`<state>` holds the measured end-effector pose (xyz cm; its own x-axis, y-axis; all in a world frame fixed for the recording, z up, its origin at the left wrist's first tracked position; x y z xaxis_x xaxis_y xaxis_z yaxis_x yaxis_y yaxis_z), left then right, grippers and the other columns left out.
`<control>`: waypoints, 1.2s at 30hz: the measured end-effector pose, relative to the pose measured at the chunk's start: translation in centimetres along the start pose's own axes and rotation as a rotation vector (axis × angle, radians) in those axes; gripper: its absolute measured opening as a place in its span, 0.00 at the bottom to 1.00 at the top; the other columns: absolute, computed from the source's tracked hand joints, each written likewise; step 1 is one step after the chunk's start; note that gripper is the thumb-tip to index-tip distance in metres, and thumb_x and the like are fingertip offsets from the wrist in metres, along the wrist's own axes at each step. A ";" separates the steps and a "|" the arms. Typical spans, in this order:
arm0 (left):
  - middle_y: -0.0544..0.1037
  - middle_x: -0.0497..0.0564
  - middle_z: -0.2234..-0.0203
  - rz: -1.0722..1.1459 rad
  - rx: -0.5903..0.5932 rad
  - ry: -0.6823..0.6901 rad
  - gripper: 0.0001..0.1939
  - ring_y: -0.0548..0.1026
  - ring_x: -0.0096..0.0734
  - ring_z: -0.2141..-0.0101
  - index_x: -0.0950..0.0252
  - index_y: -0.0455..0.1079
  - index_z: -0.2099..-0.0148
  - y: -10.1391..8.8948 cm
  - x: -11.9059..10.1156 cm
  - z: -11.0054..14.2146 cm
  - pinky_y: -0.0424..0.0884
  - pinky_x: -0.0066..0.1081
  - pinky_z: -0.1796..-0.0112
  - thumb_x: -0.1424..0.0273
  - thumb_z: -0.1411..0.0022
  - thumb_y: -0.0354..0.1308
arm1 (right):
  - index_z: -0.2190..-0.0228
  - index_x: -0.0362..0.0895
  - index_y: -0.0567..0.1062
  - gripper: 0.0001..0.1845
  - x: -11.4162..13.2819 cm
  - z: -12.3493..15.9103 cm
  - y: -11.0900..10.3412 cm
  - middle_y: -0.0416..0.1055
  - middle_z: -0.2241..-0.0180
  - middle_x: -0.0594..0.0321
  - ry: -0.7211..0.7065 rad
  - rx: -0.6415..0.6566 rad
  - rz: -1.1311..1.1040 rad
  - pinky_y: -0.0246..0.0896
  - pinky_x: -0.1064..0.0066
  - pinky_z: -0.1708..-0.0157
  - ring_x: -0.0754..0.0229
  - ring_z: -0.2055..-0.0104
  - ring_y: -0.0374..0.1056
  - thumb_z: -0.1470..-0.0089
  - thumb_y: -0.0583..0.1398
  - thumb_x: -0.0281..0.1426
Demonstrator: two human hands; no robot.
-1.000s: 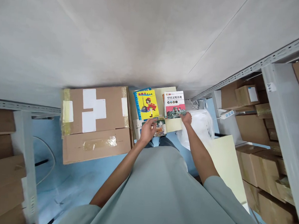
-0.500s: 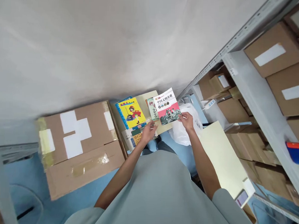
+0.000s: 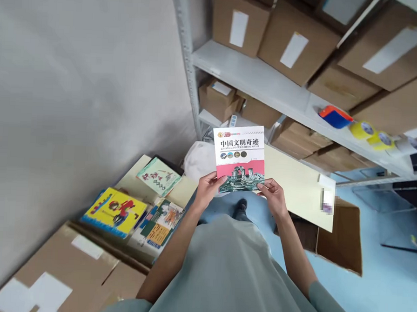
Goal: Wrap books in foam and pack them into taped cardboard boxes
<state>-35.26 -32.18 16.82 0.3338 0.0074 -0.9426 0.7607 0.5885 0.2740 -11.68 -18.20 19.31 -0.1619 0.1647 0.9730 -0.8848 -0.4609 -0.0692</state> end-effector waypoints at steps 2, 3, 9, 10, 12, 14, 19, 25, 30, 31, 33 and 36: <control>0.89 0.57 0.50 -0.027 0.061 -0.001 0.31 0.85 0.51 0.49 0.63 0.88 0.49 4.0 -0.2 -1.6 0.81 0.45 0.45 0.45 0.45 0.79 | 0.71 0.51 0.74 0.30 -0.3 -0.7 -3.6 0.74 0.73 0.68 0.000 -0.046 -0.059 0.81 0.65 0.68 0.59 0.69 0.71 0.56 0.79 0.57; 0.89 0.56 0.51 -0.033 0.088 -0.002 0.30 0.85 0.50 0.50 0.63 0.88 0.50 6.1 -0.1 -2.5 0.81 0.44 0.46 0.46 0.45 0.79 | 0.71 0.51 0.74 0.31 -0.5 -1.2 -5.5 0.75 0.72 0.68 0.001 -0.066 -0.089 0.81 0.64 0.68 0.59 0.69 0.71 0.57 0.79 0.58; 0.90 0.56 0.55 -0.079 0.170 -0.052 0.30 0.86 0.50 0.53 0.63 0.88 0.51 18.6 2.1 -7.5 0.82 0.45 0.48 0.46 0.47 0.81 | 0.68 0.51 0.76 0.30 -2.0 -5.6 -16.6 0.83 0.65 0.61 0.000 -0.157 -0.167 0.82 0.62 0.65 0.55 0.63 0.77 0.55 0.78 0.59; 0.90 0.56 0.54 -0.092 0.181 -0.066 0.31 0.86 0.50 0.53 0.63 0.88 0.51 20.5 2.7 -8.3 0.82 0.45 0.48 0.45 0.48 0.81 | 0.68 0.51 0.76 0.30 -2.3 -6.3 -18.3 0.83 0.64 0.61 -0.001 -0.166 -0.167 0.82 0.61 0.64 0.54 0.62 0.78 0.55 0.78 0.59; 0.90 0.57 0.54 -0.115 0.200 -0.091 0.31 0.86 0.50 0.53 0.63 0.87 0.51 23.8 3.8 -9.6 0.83 0.44 0.50 0.45 0.48 0.81 | 0.67 0.51 0.76 0.29 -2.9 -7.7 -21.6 0.84 0.63 0.61 -0.001 -0.183 -0.168 0.83 0.60 0.63 0.53 0.61 0.79 0.53 0.77 0.59; 0.89 0.56 0.53 -0.144 0.202 -0.108 0.32 0.86 0.48 0.55 0.62 0.88 0.51 26.5 4.8 -10.6 0.83 0.41 0.53 0.44 0.49 0.81 | 0.65 0.51 0.77 0.28 -3.3 -8.8 -24.5 0.84 0.62 0.59 0.003 -0.207 -0.142 0.84 0.57 0.60 0.51 0.59 0.81 0.51 0.76 0.59; 0.89 0.55 0.56 -0.275 0.169 -0.068 0.33 0.84 0.45 0.58 0.62 0.88 0.49 31.4 6.3 -11.9 0.81 0.36 0.61 0.41 0.45 0.77 | 0.50 0.51 0.83 0.28 -1.1 -10.7 -29.6 0.83 0.43 0.50 -0.135 -0.400 0.086 0.80 0.48 0.39 0.43 0.39 0.80 0.43 0.72 0.55; 0.90 0.51 0.59 -0.511 0.186 0.081 0.23 0.87 0.46 0.59 0.60 0.88 0.46 36.8 7.6 -10.7 0.84 0.39 0.54 0.48 0.31 0.67 | 0.37 0.52 0.79 0.36 1.5 -13.7 -24.9 0.83 0.41 0.55 -0.126 -0.172 0.107 0.82 0.53 0.41 0.44 0.39 0.81 0.39 0.69 0.56; 0.87 0.52 0.45 -0.677 0.366 0.171 0.20 0.85 0.57 0.44 0.49 0.86 0.43 39.2 8.7 -9.9 0.81 0.51 0.39 0.59 0.36 0.74 | 0.50 0.48 0.83 0.26 0.5 -15.3 -25.8 0.87 0.62 0.56 0.001 -0.320 0.245 0.82 0.51 0.50 0.41 0.57 0.85 0.34 0.62 0.55; 0.86 0.53 0.42 -0.667 0.369 0.167 0.22 0.84 0.57 0.41 0.50 0.85 0.41 38.7 8.5 -10.4 0.79 0.52 0.37 0.59 0.38 0.75 | 0.54 0.47 0.84 0.26 0.4 -15.5 -26.4 0.87 0.62 0.55 -0.009 -0.312 0.198 0.82 0.51 0.49 0.40 0.56 0.85 0.34 0.61 0.56; 0.82 0.56 0.36 -0.608 0.265 0.140 0.29 0.80 0.58 0.36 0.53 0.83 0.37 36.6 7.6 -12.1 0.77 0.52 0.34 0.54 0.38 0.77 | 0.56 0.46 0.84 0.29 0.4 -15.8 -27.4 0.88 0.56 0.54 -0.054 -0.230 0.043 0.81 0.52 0.47 0.40 0.52 0.84 0.37 0.64 0.58; 0.82 0.62 0.36 -0.441 0.148 0.019 0.38 0.80 0.59 0.36 0.61 0.80 0.35 33.2 5.9 -14.7 0.77 0.52 0.35 0.44 0.39 0.75 | 0.55 0.47 0.85 0.32 0.2 -15.4 -28.5 0.88 0.51 0.54 -0.032 -0.107 -0.199 0.82 0.54 0.50 0.42 0.50 0.84 0.44 0.70 0.61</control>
<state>-16.22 -0.69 17.54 -0.0486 -0.2015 -0.9783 0.8995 0.4169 -0.1305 6.80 8.45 18.10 0.0332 0.2143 0.9762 -0.9395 -0.3265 0.1036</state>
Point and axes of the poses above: each hand's wrist, its own z-axis away from the middle knuckle, its own y-axis out of the palm, x = y × z, the point moved 8 cm from there along -z, towards the middle knuckle
